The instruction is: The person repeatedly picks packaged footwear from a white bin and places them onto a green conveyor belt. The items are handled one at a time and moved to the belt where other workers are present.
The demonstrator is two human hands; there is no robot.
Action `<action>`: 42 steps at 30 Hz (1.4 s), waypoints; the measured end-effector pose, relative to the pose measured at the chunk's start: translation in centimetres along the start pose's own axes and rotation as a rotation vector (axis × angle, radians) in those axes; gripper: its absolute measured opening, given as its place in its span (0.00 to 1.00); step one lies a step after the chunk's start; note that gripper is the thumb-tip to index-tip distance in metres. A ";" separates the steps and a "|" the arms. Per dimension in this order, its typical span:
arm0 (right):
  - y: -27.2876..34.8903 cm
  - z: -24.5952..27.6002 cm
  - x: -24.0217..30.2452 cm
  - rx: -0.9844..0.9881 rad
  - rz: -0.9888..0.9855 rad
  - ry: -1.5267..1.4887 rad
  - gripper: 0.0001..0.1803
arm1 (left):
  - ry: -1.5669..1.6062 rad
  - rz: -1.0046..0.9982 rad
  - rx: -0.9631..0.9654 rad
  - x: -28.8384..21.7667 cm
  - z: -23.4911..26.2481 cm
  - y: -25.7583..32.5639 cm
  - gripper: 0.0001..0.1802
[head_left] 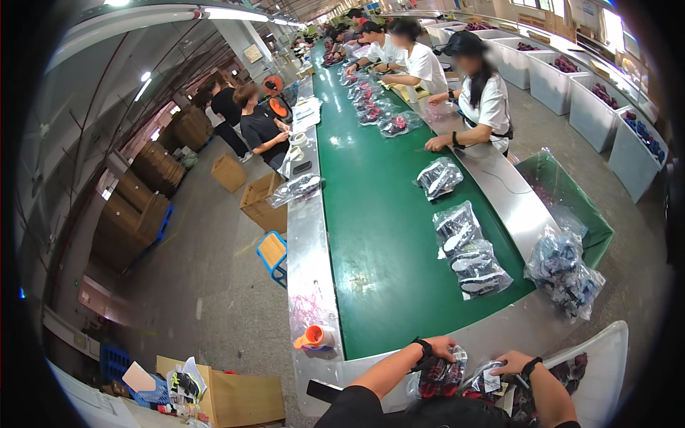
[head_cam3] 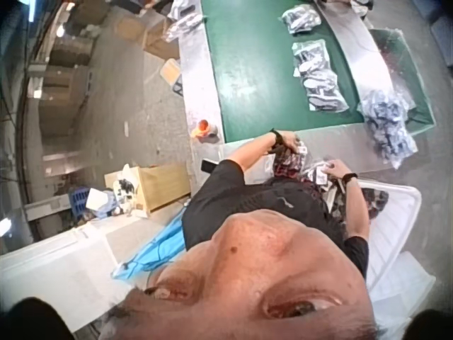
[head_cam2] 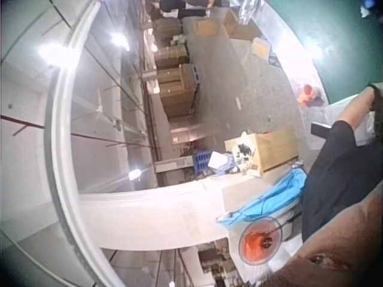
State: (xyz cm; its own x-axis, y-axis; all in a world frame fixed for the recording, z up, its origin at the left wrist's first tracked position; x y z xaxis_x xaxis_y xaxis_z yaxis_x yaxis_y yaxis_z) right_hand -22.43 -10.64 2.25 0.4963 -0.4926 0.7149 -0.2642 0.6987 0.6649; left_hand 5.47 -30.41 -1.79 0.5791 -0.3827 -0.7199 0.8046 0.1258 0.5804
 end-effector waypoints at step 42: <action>23.8 -18.9 -31.0 -1.286 -0.258 -1.168 0.31 | 0.116 0.028 -0.548 -26.1 -14.2 8.2 0.14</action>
State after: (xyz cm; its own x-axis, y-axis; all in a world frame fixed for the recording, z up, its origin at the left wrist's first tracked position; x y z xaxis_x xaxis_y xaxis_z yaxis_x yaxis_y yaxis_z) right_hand -28.48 31.03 -8.23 -0.5365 -0.3249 0.7789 0.7676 0.1958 0.6103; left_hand -1.20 -6.41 16.33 0.5868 -0.2730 -0.7623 0.7217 0.6033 0.3394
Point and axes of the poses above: each hand's wrist, its own y-axis away from the middle knuckle, its own z-axis out of the back of the hand, x = y × z, the point moved 1 cm from there along -y, towards the middle knuckle, and after that the axes turned 2 degrees about -y, right-handed, at the moved point
